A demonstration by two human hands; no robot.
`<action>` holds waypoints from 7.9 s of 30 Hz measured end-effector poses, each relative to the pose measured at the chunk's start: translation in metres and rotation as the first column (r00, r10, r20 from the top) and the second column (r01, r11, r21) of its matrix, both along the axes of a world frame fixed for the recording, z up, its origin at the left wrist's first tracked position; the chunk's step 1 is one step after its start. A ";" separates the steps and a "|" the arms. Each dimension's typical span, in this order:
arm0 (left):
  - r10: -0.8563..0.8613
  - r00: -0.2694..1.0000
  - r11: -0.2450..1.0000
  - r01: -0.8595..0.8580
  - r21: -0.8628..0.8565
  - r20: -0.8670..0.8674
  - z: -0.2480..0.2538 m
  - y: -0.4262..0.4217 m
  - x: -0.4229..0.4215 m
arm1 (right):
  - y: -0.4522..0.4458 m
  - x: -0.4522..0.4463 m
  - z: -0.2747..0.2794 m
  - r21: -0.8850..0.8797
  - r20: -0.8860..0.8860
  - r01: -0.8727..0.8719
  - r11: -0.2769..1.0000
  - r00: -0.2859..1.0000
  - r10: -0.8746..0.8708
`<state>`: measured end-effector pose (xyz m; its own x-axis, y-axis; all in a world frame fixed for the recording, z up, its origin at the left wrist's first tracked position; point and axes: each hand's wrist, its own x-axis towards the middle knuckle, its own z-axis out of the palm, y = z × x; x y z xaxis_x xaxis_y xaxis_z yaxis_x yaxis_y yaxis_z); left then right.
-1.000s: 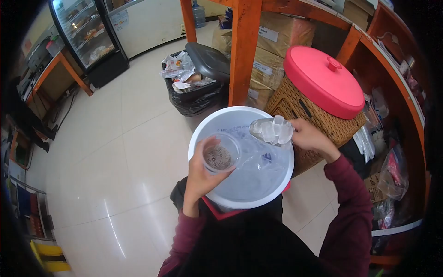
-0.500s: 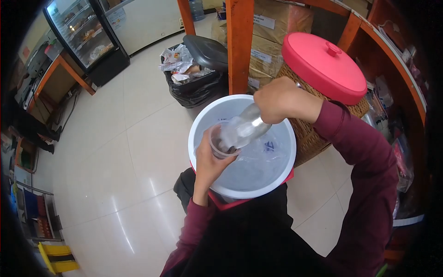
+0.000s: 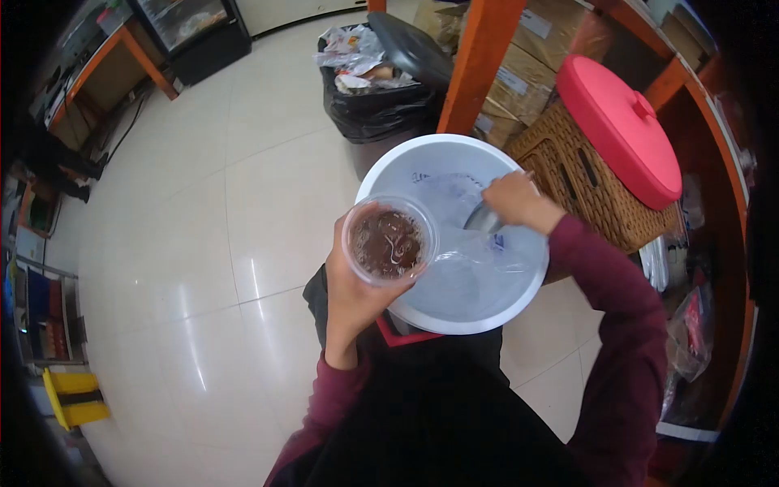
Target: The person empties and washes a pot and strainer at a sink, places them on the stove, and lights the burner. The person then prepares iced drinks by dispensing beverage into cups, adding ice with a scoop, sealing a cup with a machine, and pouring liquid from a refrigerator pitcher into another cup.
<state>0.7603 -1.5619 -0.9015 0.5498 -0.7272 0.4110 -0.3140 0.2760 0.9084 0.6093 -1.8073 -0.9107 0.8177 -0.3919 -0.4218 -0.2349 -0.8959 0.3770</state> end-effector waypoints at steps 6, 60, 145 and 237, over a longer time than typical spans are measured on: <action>0.107 0.994 0.986 -0.103 0.130 -0.018 0.000 0.051 -0.001 | 0.010 0.007 -0.162 0.224 0.182 -0.262 0.939 0.957 0.224; -0.091 0.992 0.995 0.095 0.043 -0.090 0.010 0.018 -0.009 | 0.001 -0.101 0.024 0.749 0.328 0.301 0.590 0.606 -0.725; -0.540 0.839 0.836 0.525 -0.161 -0.066 0.060 -0.014 -0.013 | 0.102 -0.122 0.119 0.627 0.751 -0.359 0.691 0.046 -0.658; -0.089 0.996 0.994 0.089 -0.063 -0.005 0.006 0.052 -0.010 | 0.129 -0.117 0.073 0.725 0.683 -0.180 0.665 0.061 -0.728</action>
<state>0.7504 -1.5096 -0.8955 0.4873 -0.7462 0.4536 -0.2789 0.3592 0.8906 0.4922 -1.6781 -0.8374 0.5344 -0.7854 0.3125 -0.2227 -0.4875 -0.8442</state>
